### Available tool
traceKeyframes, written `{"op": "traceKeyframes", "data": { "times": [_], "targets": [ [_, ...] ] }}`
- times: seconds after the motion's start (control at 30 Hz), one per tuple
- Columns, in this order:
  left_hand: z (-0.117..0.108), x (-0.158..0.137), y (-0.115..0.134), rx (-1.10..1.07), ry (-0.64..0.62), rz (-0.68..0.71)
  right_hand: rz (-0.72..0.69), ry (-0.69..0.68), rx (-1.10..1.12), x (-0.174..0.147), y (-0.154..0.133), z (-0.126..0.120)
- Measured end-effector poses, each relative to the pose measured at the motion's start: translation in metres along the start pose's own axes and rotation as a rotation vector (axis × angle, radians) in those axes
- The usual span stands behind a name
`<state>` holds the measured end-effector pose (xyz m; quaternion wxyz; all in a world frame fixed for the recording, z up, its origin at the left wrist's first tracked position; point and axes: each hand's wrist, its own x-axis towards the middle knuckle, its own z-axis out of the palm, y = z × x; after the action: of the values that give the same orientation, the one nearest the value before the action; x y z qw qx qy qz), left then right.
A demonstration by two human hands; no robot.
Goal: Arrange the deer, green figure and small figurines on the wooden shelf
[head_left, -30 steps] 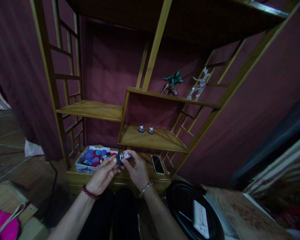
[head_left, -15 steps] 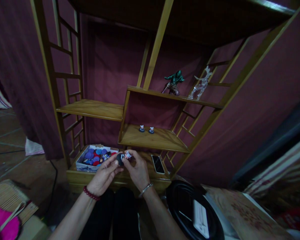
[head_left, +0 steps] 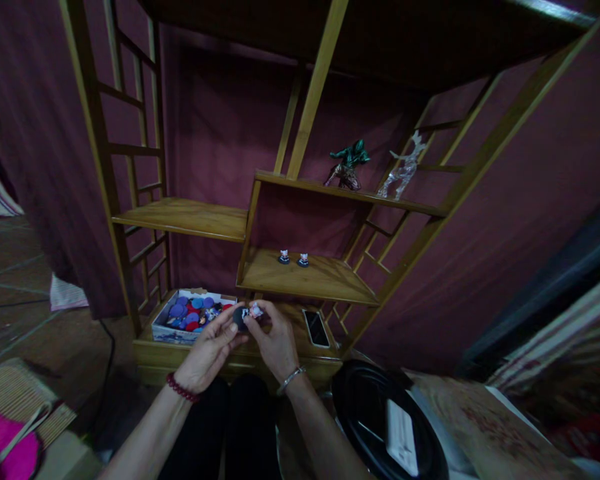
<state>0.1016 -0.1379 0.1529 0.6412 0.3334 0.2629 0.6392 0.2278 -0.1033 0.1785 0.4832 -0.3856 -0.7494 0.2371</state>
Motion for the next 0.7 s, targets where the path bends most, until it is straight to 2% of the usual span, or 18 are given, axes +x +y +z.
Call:
{"op": "traceKeyframes", "data": {
  "times": [0.7],
  "targets": [
    [-0.0015,0.0011,-0.0037,0.005,0.026,-0.017,-0.041,-0.052,0.015,0.0023,0.0014,-0.0037]
  ]
}}
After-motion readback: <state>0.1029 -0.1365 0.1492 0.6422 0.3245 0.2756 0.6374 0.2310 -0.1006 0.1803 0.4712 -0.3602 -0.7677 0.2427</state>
